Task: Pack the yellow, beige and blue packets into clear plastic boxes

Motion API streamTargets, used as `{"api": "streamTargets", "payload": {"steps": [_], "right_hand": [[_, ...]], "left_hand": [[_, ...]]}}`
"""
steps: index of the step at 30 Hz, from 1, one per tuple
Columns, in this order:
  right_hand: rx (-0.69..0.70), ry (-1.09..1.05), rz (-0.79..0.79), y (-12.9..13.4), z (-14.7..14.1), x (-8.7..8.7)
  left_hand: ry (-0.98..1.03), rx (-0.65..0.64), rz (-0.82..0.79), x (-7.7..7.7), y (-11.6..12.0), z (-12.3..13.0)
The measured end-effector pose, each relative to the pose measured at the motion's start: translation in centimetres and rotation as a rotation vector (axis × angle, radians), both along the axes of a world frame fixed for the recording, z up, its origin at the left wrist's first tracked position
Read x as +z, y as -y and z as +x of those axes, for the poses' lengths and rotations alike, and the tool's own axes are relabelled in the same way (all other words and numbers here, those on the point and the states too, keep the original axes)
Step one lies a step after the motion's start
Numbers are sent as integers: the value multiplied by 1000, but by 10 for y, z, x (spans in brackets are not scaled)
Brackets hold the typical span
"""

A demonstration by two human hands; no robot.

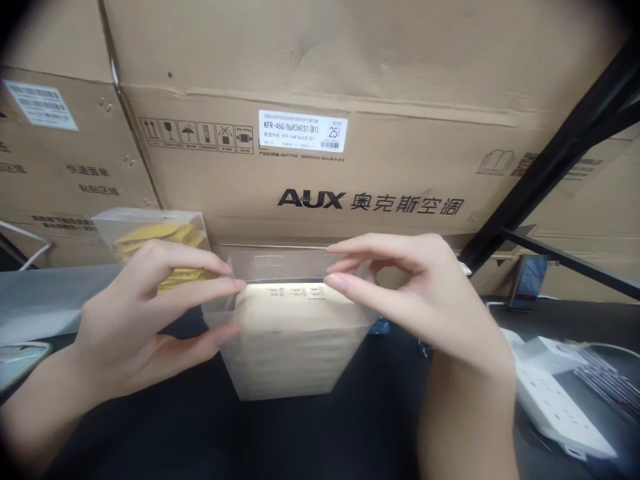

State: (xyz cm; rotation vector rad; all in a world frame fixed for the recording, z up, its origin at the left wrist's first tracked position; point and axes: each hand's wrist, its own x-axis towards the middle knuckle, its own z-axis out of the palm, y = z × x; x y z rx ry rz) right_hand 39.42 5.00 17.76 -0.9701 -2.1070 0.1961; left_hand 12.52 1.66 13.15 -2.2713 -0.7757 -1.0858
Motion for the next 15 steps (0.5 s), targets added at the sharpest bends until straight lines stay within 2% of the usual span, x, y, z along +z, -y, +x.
{"api": "streamTargets", "payload": {"steps": [7,12,15], "right_hand": [[185,30,-139,3,1,2],[342,129,-212,1,1,3],[358,136,-215,1,0,3]], "left_hand": [[-51,-131,-135,-5,0,6],[-16,-163,-230,-11,-2,10],[20,-149,-229,-12,-1,10]]}}
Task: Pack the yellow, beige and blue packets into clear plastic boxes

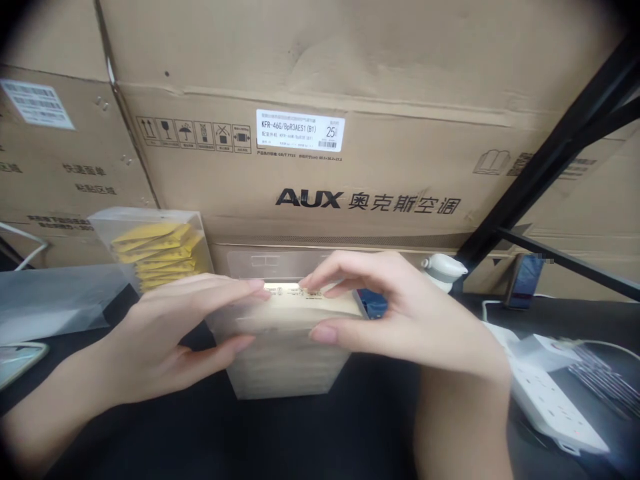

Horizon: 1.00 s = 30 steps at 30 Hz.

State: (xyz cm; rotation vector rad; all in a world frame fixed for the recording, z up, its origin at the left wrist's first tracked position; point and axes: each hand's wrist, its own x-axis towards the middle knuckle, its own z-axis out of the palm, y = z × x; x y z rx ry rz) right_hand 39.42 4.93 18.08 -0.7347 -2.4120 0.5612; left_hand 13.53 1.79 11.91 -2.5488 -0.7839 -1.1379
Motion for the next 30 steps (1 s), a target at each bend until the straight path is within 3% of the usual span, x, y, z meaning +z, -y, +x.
{"api": "streamTargets", "payload": {"steps": [7,10,13,15,17,21,30], "right_hand": [[-218,-104,82,0,-2,-6],[-251,-78,105,-3,-2,-8],[-251,-33,137,-6,-4,-9],[-249,-15,174,-5,-7,-10],[-237,-7,228,-3,-13,-11],[-162,-5,330,4,-29,-16],[64,-94,328,9,-41,-22]], "left_hand": [[105,-25,-70,4,4,-2],[210,-33,-44,3,0,-3],[303,44,54,2,-6,-5],[316,119,13,2,-10,-6],[287,100,-164,1,-13,-6],[264,-105,-451,0,-18,-4],[372,-49,-334,2,-7,0]]}}
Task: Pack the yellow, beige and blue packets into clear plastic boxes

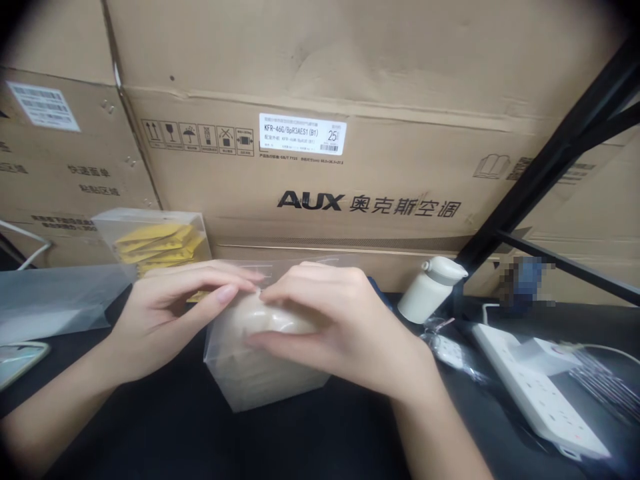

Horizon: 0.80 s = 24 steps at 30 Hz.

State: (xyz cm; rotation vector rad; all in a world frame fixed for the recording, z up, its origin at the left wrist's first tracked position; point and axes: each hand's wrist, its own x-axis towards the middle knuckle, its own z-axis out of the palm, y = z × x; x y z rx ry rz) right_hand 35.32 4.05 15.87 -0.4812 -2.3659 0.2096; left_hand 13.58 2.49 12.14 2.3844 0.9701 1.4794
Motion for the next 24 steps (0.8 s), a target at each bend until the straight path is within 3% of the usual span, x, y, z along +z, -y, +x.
{"api": "streamTargets", "payload": {"steps": [8,24], "right_hand": [[77,-49,-30,-1,1,-2],[26,-100,-6,4,-5,-6]], "left_hand": [[-111,126,112,4,18,-1],[-143,117,141,5,20,1]]}}
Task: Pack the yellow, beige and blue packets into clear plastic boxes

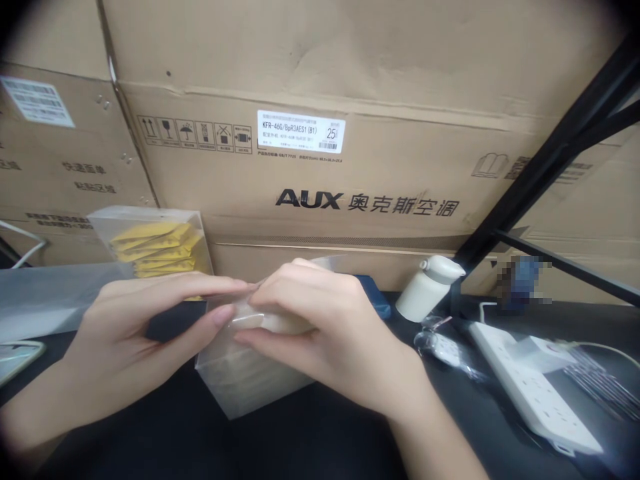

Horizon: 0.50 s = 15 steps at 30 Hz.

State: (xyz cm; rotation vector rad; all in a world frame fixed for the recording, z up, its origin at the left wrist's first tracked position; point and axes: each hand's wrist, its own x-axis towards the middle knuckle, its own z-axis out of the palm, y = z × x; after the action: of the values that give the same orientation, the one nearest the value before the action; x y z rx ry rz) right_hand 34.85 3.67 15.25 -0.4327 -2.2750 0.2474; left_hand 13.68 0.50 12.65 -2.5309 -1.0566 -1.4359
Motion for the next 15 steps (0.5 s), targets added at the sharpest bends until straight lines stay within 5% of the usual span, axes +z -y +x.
{"api": "streamTargets", "payload": {"steps": [15], "right_hand": [[-138,-34,204,-2,-1,-2]], "left_hand": [[17,-25,42,2,-1,1]]}}
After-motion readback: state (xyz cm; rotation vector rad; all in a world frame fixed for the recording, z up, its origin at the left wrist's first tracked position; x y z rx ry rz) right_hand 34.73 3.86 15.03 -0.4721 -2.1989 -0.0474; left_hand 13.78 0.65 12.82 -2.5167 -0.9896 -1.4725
